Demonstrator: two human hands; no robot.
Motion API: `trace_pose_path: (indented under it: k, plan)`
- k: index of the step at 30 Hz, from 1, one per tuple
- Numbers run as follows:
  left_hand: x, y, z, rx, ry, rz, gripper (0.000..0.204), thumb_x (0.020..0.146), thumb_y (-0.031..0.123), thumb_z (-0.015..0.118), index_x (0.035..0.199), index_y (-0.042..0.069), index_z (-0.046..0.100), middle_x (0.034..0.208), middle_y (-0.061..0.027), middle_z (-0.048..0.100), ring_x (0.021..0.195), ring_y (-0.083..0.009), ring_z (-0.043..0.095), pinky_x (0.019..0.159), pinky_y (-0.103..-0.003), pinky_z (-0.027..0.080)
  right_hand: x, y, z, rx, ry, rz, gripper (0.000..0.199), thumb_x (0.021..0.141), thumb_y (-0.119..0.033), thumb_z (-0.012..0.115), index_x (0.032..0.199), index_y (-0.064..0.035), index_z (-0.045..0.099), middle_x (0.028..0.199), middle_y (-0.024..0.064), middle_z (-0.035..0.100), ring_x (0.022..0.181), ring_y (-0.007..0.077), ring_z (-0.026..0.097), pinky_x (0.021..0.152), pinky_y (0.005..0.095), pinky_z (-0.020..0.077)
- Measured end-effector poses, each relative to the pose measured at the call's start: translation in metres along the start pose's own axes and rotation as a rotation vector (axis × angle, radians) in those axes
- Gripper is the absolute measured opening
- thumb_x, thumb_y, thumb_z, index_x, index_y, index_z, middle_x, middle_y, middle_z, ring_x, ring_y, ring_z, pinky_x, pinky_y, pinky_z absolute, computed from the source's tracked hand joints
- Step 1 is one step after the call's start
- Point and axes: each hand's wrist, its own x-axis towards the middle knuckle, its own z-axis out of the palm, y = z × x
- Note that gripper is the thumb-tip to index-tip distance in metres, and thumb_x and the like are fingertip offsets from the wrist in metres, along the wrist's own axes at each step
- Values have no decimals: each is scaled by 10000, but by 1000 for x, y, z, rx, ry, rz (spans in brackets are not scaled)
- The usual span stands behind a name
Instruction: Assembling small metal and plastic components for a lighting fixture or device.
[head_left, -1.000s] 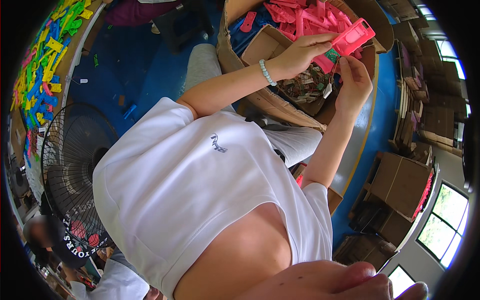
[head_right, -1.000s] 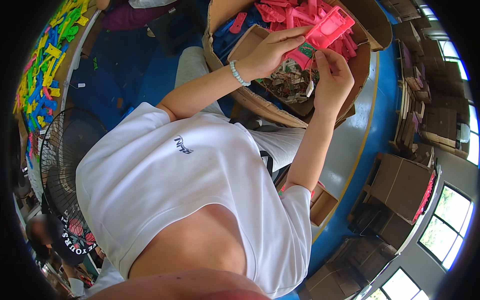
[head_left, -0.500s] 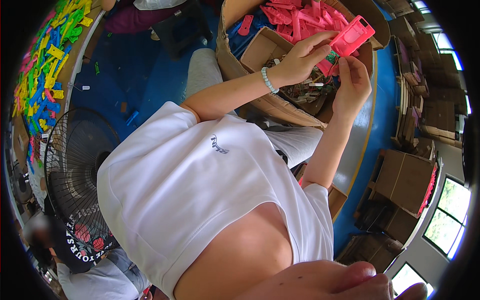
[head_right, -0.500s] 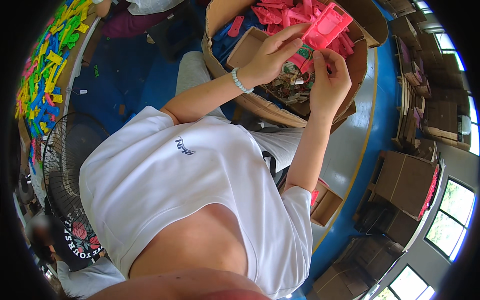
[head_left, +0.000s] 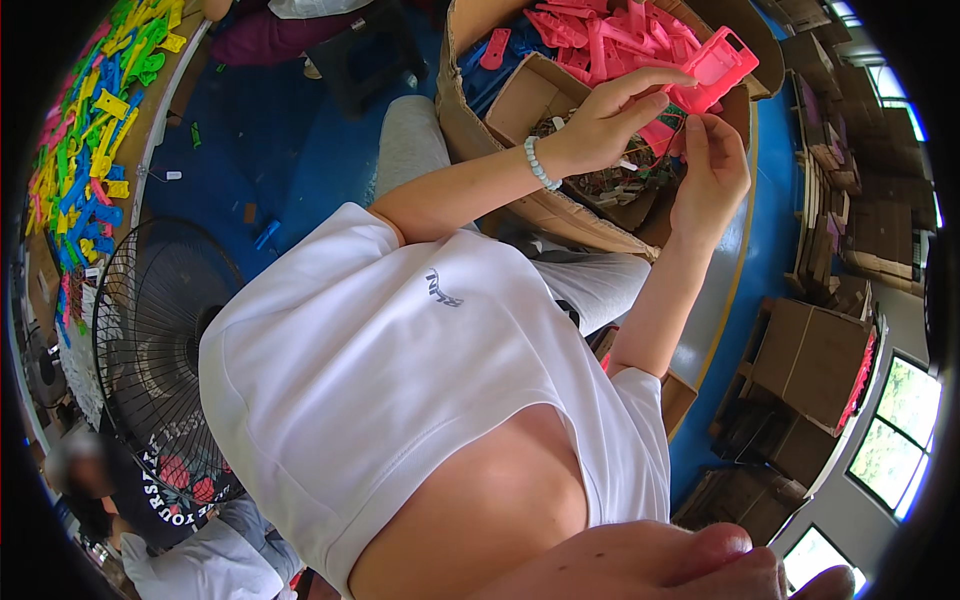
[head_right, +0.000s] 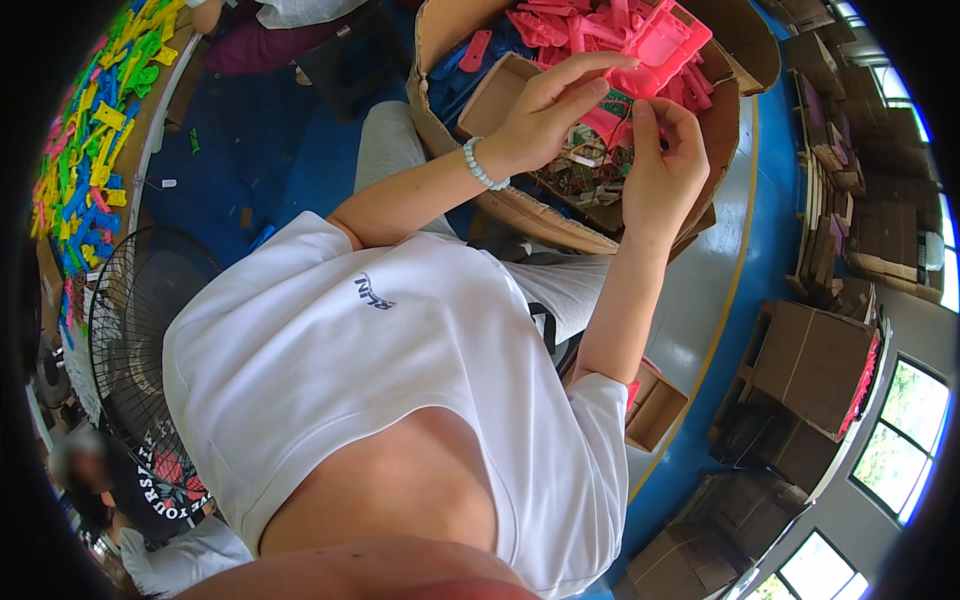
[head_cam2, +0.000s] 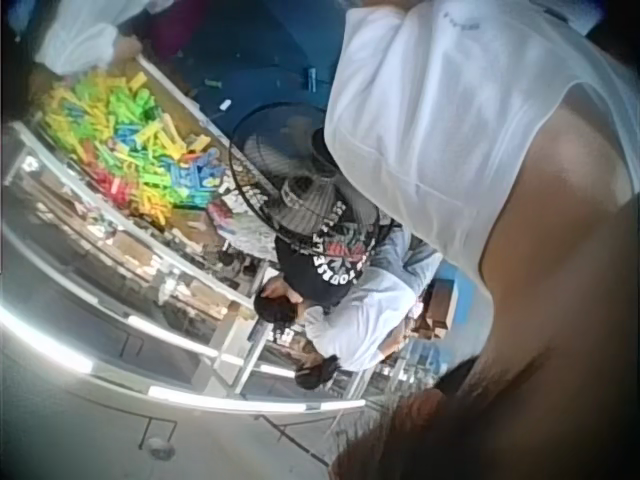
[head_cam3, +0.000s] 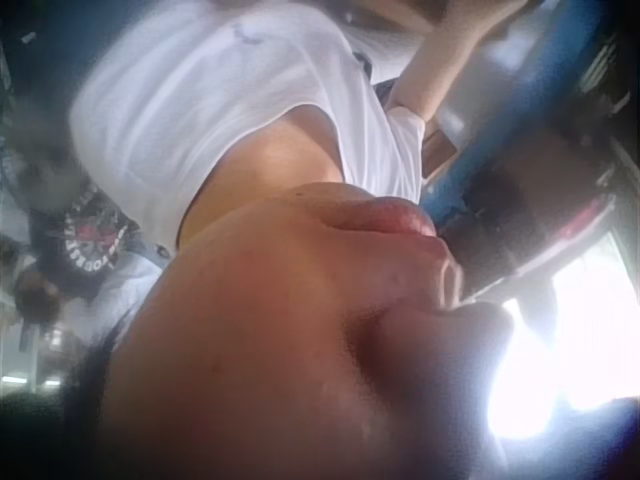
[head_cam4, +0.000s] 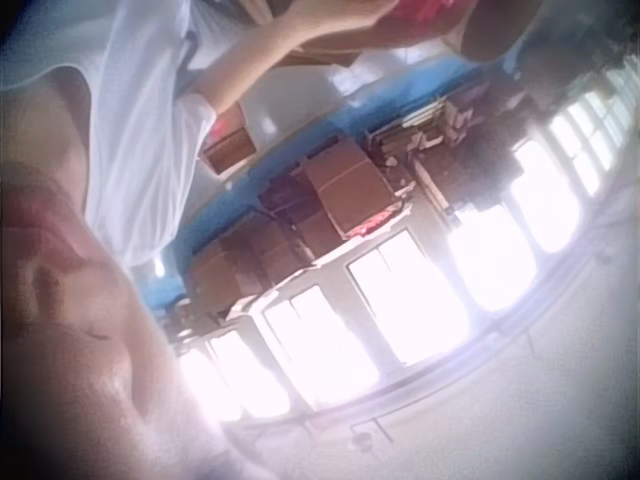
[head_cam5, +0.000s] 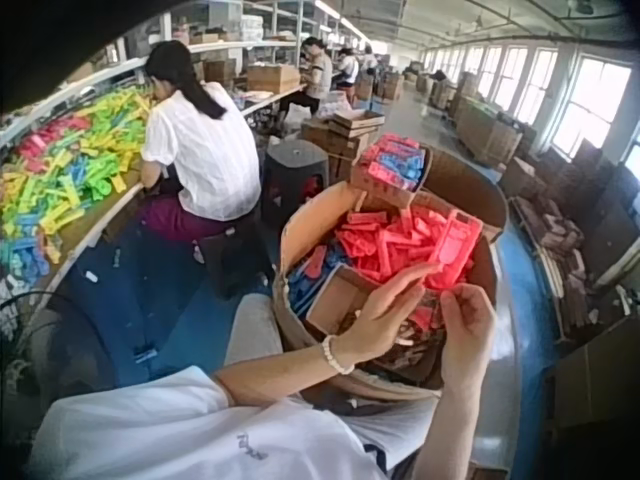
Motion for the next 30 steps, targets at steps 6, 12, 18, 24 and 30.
trace_pose_path:
  k: [6, 12, 18, 24, 30]
  plan:
    - [-1, 2, -1, 38, 60, 5, 291, 969, 77, 462, 1239, 46, 564, 1163, -41, 608, 1010, -81, 538, 865, -236, 425, -2, 1, 6, 61, 31, -6, 117, 885, -57, 648, 958, 23, 605, 788, 36, 614, 637, 73, 551, 545, 193, 434]
    - [-1, 6, 2, 5, 90, 12, 284, 975, 65, 450, 1237, 30, 553, 1183, -59, 597, 1057, -99, 538, 901, -248, 419, -1, 3, 8, 222, 20, -20, 172, 859, -12, 666, 1005, 17, 580, 846, 58, 618, 617, 71, 525, 505, 195, 403]
    - [-3, 4, 2, 4, 48, 49, 317, 981, 60, 435, 1284, 27, 520, 1252, -55, 563, 1149, -104, 499, 988, -259, 374, -5, 9, 10, 283, 69, -41, 183, 845, 3, 677, 1004, 18, 587, 864, 70, 629, 624, 72, 529, 499, 190, 401]
    - [-2, 4, 0, 40, 52, 36, 307, 977, 42, 431, 1267, 35, 532, 1230, -48, 576, 1086, -85, 521, 942, -241, 395, -6, 4, 12, 269, 108, -63, 182, 827, 13, 694, 982, 22, 598, 867, 77, 635, 615, 70, 534, 488, 185, 402]
    - [-6, -1, 5, -23, 141, -40, 269, 972, 35, 443, 1207, 39, 574, 1183, -42, 606, 1046, -64, 529, 914, -226, 401, -2, 11, 11, 309, 95, -9, 179, 811, 35, 702, 957, 24, 599, 839, 74, 630, 615, 76, 541, 481, 188, 399]
